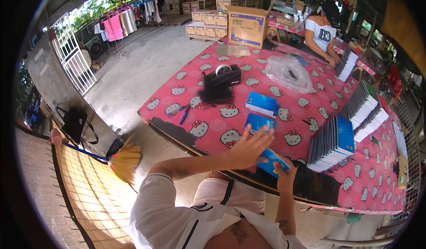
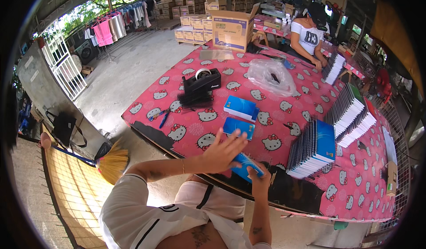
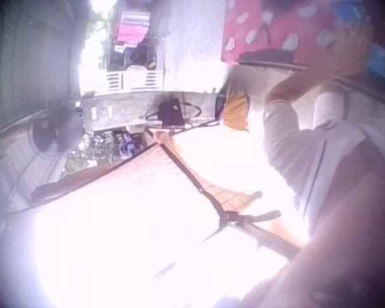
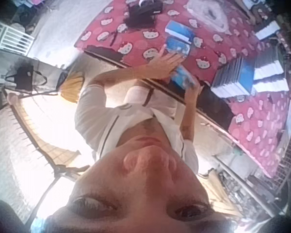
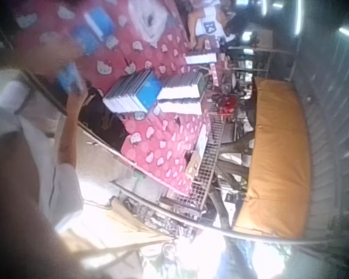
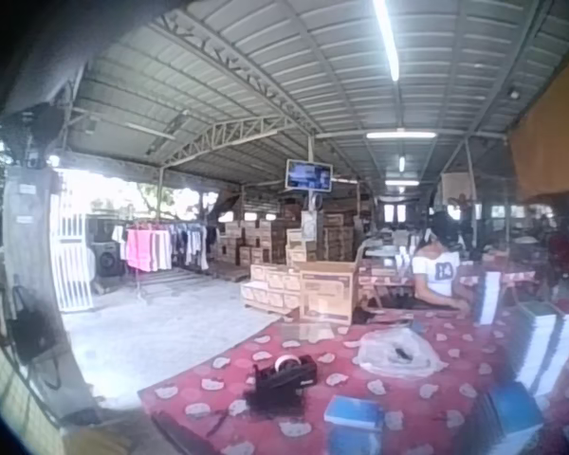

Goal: The person stacks notebooks one by one onto a pile on a table.

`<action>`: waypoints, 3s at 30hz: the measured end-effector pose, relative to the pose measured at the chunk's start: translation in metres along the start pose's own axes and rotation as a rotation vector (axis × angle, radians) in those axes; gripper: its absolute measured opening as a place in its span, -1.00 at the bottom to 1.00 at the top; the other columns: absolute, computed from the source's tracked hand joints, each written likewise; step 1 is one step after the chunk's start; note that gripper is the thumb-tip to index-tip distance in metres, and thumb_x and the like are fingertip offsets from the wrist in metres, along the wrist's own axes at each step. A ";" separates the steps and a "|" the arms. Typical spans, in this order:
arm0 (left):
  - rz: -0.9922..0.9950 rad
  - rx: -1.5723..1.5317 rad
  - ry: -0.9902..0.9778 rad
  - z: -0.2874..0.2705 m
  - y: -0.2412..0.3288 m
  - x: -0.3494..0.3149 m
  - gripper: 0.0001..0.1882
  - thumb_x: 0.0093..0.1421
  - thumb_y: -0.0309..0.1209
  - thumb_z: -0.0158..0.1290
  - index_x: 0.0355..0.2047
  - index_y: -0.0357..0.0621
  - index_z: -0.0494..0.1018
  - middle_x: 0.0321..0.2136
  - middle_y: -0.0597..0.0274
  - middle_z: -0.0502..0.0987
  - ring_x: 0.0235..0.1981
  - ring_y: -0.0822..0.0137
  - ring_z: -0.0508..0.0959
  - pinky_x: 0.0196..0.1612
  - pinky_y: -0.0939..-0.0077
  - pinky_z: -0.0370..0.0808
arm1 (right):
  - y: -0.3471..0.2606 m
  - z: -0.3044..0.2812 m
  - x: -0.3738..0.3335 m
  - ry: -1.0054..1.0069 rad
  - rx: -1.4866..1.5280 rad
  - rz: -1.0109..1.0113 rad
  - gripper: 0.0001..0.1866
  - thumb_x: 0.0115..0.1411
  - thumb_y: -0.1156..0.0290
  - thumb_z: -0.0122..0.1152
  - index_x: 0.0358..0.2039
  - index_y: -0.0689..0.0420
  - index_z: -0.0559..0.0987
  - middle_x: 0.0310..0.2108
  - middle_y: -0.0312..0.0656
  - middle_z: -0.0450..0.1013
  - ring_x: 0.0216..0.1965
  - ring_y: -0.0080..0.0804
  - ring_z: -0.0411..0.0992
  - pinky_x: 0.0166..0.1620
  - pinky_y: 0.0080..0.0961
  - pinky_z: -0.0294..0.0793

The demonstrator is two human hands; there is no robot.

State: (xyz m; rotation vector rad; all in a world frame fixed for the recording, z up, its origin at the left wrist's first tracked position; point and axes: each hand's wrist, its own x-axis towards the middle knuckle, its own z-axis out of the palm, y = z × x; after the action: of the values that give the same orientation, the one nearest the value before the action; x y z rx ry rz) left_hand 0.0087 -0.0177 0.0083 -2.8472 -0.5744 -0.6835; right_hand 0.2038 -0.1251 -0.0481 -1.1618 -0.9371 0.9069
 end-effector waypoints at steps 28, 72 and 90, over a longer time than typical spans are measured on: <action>-0.007 -0.083 -0.155 0.025 0.004 0.017 -0.36 0.31 0.08 -0.07 0.19 -0.16 0.37 0.32 -0.03 0.22 0.39 0.01 0.15 0.34 -0.31 -0.02 | 0.025 -0.007 0.014 -0.201 -0.138 0.007 -0.72 0.22 0.52 0.25 -0.05 0.27 0.62 -0.27 -0.29 0.59 -0.25 -0.63 0.45 -0.14 -0.61 0.45; -0.063 -0.506 0.096 0.028 0.031 0.021 -0.79 0.12 -0.35 0.26 -0.25 -0.02 0.51 -0.33 0.32 0.61 -0.22 0.23 0.61 0.39 -0.18 -0.10 | -0.035 -0.048 0.004 -0.228 -0.291 -0.068 -0.75 0.23 0.50 0.30 -0.07 0.24 0.64 -0.38 -0.21 0.60 -0.33 -0.65 0.51 -0.26 -0.62 0.50; -0.081 -0.594 0.416 -0.053 0.040 0.096 -0.78 0.16 -0.55 0.17 -0.16 -0.22 0.50 -0.39 0.03 0.60 -0.43 0.07 0.64 -0.37 0.35 0.57 | -0.119 -0.020 -0.022 0.196 -0.439 -0.545 -0.32 0.12 0.32 0.40 0.23 0.20 0.37 0.06 0.04 0.42 0.08 -0.09 0.47 0.04 -0.32 0.47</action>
State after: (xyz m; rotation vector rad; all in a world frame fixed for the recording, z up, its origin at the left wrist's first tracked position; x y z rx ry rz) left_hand 0.0821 -0.0356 0.0971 -3.0373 -0.4763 -1.6486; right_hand 0.2260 -0.1712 0.0636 -1.2403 -1.2430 0.1459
